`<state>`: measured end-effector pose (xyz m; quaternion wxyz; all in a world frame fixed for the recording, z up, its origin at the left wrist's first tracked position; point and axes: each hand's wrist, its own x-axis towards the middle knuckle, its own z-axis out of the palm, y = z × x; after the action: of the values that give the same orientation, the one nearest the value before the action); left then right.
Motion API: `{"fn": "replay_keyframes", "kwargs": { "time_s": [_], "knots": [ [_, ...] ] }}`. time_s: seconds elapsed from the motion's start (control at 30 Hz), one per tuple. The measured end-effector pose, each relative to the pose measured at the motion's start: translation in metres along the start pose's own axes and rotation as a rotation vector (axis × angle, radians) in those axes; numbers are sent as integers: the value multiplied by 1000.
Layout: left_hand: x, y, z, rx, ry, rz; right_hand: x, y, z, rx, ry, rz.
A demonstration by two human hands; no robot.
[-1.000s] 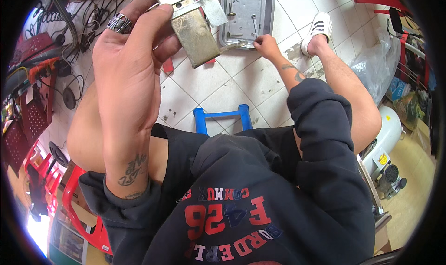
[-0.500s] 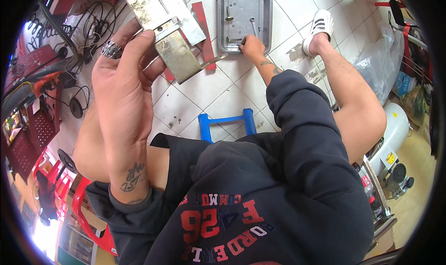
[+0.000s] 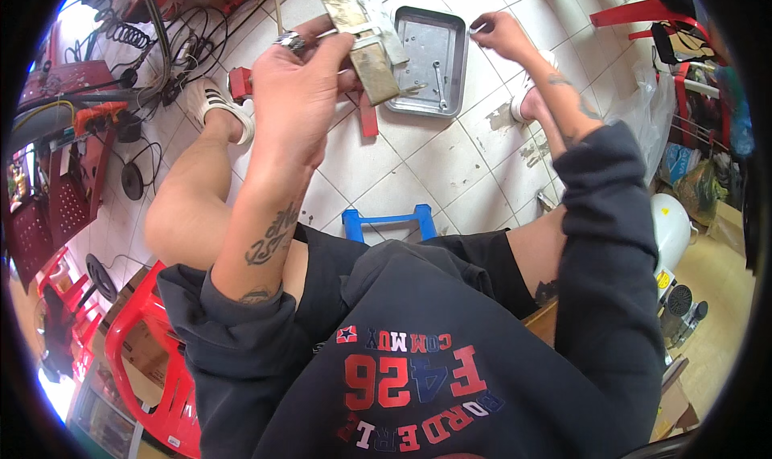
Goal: The person sits on a low stool in a workshop and assembles a small metal mechanical component. They pick up a metal bracket and insert small pins and washers into it, manipulating the parts with their fingers. The person repeatedly checks the fit of the components and places them into a metal tray.
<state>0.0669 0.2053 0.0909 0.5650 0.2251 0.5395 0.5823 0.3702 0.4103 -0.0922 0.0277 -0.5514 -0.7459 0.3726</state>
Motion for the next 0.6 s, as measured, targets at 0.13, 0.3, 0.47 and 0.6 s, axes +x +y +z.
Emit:
{"fn": "replay_keyframes", "kwargs": {
  "time_s": [0.13,0.3,0.47,0.6],
  "knots": [
    [-12,2,17,5,-27,-36,-64,-106,-76,127,123,-390],
    [-21,-11,14,91,-83,-27,-142,-189,-71,428,314,-349],
    [-30,-8,21,135,-159,-124,-169,-215,-48,553,27,-368],
    [-30,-16,20,160,-153,-90,-159,-203,-38,449,-13,-560]
  ]
}}
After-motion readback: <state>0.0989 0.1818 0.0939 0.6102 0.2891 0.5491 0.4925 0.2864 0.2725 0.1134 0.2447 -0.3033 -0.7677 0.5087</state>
